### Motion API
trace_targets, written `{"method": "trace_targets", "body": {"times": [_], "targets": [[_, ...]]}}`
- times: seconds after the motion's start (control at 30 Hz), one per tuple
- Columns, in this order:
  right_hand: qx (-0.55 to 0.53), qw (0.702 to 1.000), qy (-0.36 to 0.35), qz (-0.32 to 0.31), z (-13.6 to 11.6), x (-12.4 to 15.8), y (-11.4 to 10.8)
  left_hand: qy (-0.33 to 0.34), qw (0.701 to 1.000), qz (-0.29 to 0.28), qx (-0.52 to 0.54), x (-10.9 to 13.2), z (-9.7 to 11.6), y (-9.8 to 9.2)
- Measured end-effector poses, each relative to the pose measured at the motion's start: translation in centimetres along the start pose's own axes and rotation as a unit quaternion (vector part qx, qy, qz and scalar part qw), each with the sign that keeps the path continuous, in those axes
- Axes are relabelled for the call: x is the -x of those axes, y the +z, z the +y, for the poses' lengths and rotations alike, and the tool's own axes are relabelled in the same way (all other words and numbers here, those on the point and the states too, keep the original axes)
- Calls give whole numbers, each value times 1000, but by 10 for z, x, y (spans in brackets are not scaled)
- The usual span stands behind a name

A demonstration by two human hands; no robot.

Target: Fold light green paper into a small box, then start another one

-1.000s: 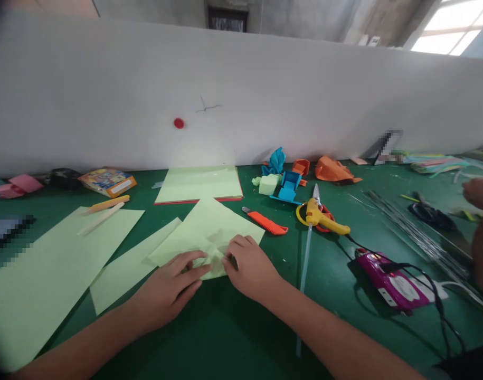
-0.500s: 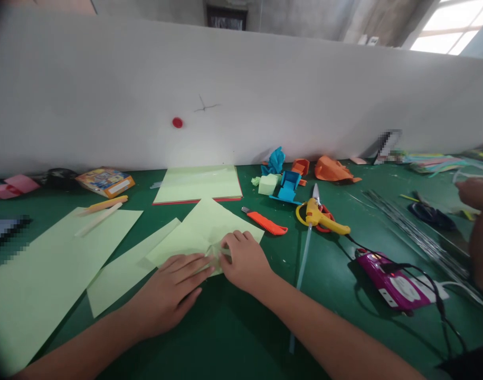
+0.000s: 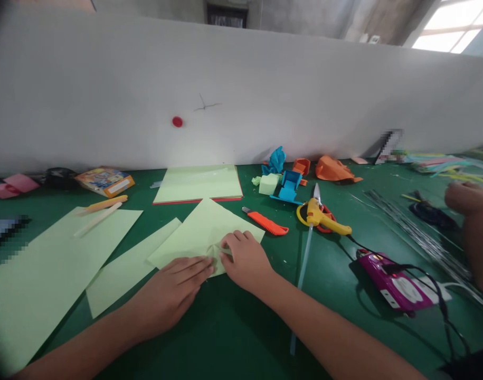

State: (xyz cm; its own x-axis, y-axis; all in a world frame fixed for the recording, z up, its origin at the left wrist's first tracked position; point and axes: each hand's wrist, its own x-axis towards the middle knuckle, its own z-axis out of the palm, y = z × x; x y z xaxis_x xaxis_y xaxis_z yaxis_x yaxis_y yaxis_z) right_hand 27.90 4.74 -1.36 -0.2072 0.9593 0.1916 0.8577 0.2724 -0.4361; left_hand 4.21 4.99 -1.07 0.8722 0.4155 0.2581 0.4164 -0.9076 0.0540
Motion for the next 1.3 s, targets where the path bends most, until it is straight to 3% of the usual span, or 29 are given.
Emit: {"method": "trace_targets", "body": {"times": [0.23, 0.5, 0.83, 1.0, 1.13, 1.3], "targets": [[8, 1000, 6, -8, -1, -2, -1, -9, 1000, 2, 2, 3, 1, 0], [15, 1000, 2, -12, 1, 0, -1, -6, 997, -75, -12, 15, -6, -7], [30, 999, -4, -30, -1, 2, -1, -14, 997, -70, -38, 20, -2, -15], [25, 999, 5, -36, -2, 0, -3, -47, 995, -55, -66, 41, -7, -10], [18, 999, 10, -37, -2, 0, -4, -74, 994, -52, -61, 54, -8, -17], [21, 999, 9, -40, -1, 0, -4, -51, 997, -54, -33, 47, -9, -26]]}}
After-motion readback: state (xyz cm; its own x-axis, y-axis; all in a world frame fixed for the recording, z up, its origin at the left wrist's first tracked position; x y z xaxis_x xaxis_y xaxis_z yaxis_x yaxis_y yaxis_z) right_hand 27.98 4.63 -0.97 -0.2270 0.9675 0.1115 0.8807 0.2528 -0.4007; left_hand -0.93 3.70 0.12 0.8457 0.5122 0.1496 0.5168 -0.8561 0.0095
